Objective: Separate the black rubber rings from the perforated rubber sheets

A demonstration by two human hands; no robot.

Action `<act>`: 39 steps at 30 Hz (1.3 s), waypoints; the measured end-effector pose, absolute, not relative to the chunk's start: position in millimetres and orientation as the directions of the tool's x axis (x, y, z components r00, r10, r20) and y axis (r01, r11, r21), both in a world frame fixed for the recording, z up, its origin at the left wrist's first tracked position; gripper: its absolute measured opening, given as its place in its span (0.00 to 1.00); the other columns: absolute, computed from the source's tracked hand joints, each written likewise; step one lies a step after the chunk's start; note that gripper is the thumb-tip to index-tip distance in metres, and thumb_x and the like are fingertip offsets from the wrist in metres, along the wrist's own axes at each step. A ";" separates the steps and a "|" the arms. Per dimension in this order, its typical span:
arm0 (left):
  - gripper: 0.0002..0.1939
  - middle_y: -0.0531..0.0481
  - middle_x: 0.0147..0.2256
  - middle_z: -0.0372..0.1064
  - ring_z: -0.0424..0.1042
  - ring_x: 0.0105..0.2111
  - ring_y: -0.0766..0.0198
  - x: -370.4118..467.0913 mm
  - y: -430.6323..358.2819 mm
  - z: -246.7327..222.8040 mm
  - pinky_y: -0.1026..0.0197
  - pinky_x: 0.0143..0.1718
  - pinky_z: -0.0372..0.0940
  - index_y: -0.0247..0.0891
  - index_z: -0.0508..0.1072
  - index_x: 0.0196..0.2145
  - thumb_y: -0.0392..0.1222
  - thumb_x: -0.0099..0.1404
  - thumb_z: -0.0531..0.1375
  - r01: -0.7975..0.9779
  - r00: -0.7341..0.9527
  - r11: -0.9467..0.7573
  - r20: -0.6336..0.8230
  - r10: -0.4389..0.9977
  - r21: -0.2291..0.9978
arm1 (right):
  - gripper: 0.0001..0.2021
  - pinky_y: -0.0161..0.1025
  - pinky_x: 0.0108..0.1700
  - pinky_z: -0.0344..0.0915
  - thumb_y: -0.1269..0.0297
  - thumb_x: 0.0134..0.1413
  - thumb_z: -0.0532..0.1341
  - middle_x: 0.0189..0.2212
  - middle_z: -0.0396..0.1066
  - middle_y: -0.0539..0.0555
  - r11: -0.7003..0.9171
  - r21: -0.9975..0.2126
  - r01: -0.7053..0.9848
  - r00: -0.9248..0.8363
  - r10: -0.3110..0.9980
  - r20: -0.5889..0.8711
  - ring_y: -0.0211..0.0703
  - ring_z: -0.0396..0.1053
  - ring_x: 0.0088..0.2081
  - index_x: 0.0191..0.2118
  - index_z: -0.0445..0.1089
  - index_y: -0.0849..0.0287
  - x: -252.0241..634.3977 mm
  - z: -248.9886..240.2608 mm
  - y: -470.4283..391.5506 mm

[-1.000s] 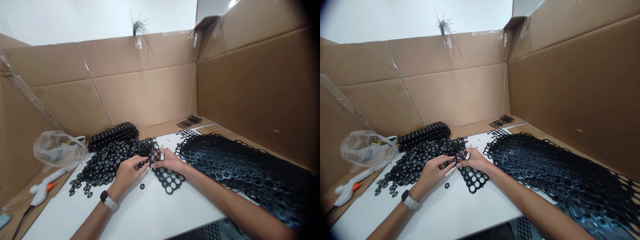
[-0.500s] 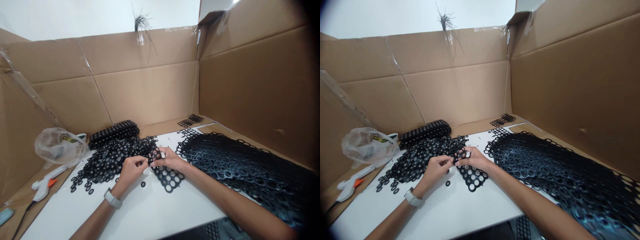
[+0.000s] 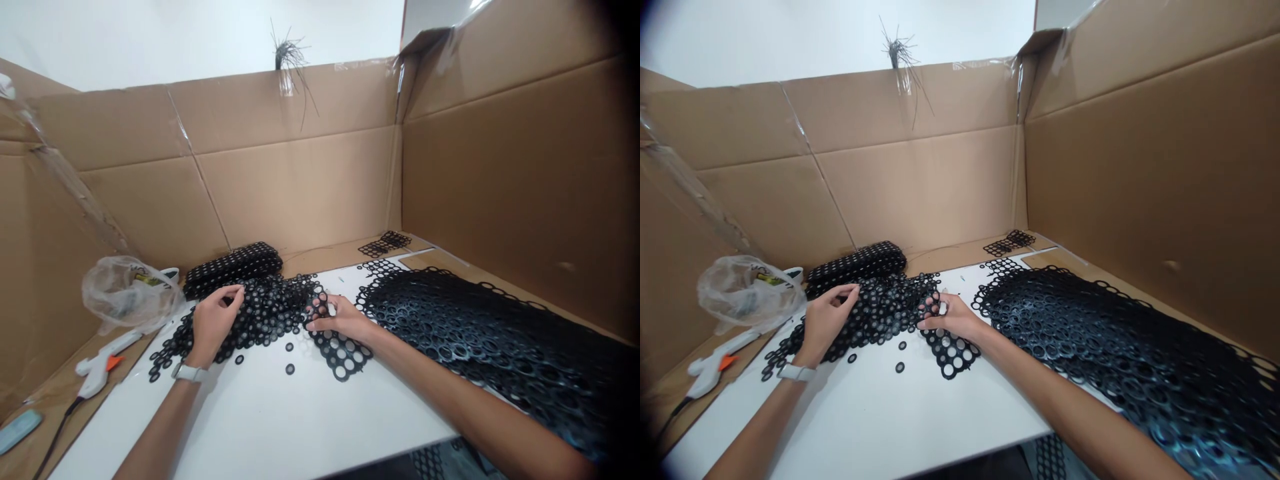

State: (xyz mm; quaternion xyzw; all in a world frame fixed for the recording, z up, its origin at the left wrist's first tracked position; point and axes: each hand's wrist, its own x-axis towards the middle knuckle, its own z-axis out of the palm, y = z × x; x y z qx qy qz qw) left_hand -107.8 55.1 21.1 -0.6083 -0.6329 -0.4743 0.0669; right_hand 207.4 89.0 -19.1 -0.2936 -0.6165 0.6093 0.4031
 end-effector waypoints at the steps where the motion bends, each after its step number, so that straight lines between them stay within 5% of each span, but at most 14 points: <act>1: 0.15 0.53 0.35 0.82 0.69 0.24 0.64 -107.8 54.7 21.1 0.62 0.31 0.64 0.45 0.84 0.45 0.54 0.69 0.64 0.861 -0.215 -0.196 0.686 0.695 0.469 | 0.28 0.41 0.48 0.71 0.58 0.34 0.82 0.39 0.75 0.51 0.089 -0.987 -0.131 -0.502 0.853 0.144 0.41 0.73 0.40 0.41 0.71 0.59 207.2 -19.9 89.4; 13: 0.09 0.54 0.39 0.77 0.64 0.24 0.71 -24.3 24.1 -0.1 0.65 0.29 0.62 0.46 0.79 0.51 0.46 0.77 0.61 0.728 0.367 -0.640 0.648 0.668 0.248 | 0.27 0.41 0.50 0.70 0.57 0.35 0.81 0.40 0.76 0.52 0.104 -0.981 -0.161 -0.499 0.849 0.172 0.43 0.73 0.41 0.41 0.72 0.60 205.3 -18.3 88.7; 39: 0.10 0.53 0.43 0.78 0.64 0.22 0.76 -18.9 19.5 -4.0 0.67 0.24 0.61 0.42 0.78 0.49 0.34 0.72 0.65 0.668 0.395 -0.708 0.698 0.598 0.229 | 0.25 0.45 0.52 0.73 0.57 0.36 0.81 0.42 0.77 0.52 0.022 -0.992 -0.127 -0.466 0.881 0.080 0.45 0.75 0.44 0.40 0.74 0.58 206.9 -7.7 70.3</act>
